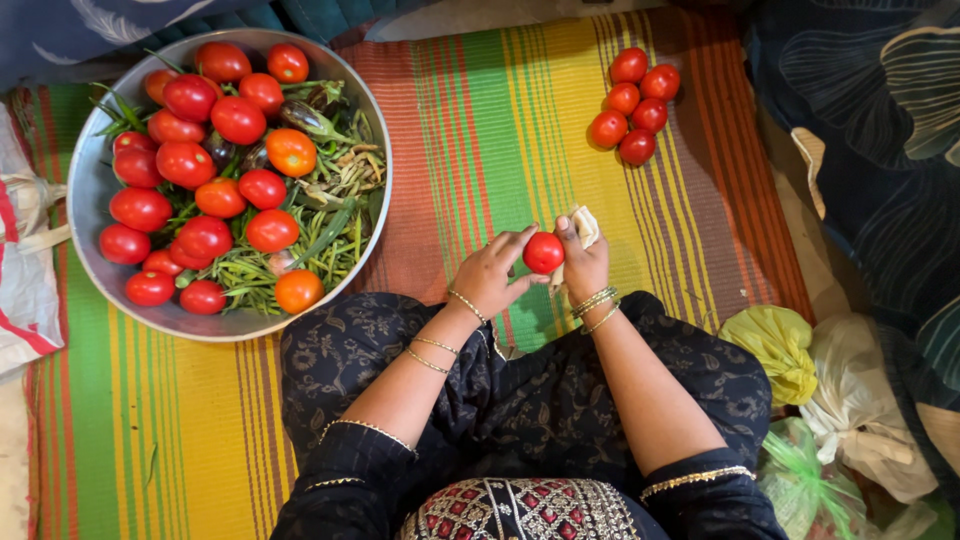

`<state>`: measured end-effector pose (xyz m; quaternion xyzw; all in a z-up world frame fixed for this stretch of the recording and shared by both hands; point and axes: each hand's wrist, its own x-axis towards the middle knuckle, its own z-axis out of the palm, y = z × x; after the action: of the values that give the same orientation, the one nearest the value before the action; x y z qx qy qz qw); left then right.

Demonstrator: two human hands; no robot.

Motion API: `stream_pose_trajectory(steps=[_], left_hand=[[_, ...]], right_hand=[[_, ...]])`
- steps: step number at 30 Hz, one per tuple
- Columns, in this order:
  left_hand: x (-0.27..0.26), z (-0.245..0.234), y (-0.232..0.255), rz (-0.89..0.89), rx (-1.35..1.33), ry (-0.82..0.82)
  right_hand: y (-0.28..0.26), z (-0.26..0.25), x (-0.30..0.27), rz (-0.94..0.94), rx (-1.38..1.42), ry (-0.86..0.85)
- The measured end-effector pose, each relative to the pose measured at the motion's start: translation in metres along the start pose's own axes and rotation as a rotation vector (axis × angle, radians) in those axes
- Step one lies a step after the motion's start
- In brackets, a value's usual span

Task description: The person wipes individual tomatoes with a small cloth, moving them from a large bowl into a smaller group on the floor.

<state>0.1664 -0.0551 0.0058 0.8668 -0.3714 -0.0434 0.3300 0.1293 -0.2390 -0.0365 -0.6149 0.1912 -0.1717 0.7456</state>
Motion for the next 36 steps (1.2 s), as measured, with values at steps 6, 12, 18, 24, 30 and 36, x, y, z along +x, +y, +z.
stream_pose_trajectory(steps=[6,12,18,24,30,36], left_hand=[[0.001,0.005,-0.004,0.033,0.056,0.059],[-0.003,0.005,-0.008,-0.037,-0.001,0.014],[-0.002,0.011,-0.012,-0.056,-0.026,-0.039],[0.001,0.006,-0.005,-0.164,-0.080,-0.203],[-0.002,0.015,-0.010,-0.069,-0.088,-0.079],[-0.004,0.019,-0.014,-0.098,-0.087,-0.046]], right_hand=[[0.013,-0.005,0.004,0.028,-0.111,-0.122],[0.008,0.000,-0.002,0.143,-0.152,-0.370],[-0.005,0.004,-0.006,0.287,-0.117,-0.340],[0.014,-0.001,-0.002,0.253,-0.091,-0.232],[0.031,-0.008,0.006,0.220,-0.253,-0.212],[0.036,-0.011,0.009,0.151,-0.310,-0.250]])
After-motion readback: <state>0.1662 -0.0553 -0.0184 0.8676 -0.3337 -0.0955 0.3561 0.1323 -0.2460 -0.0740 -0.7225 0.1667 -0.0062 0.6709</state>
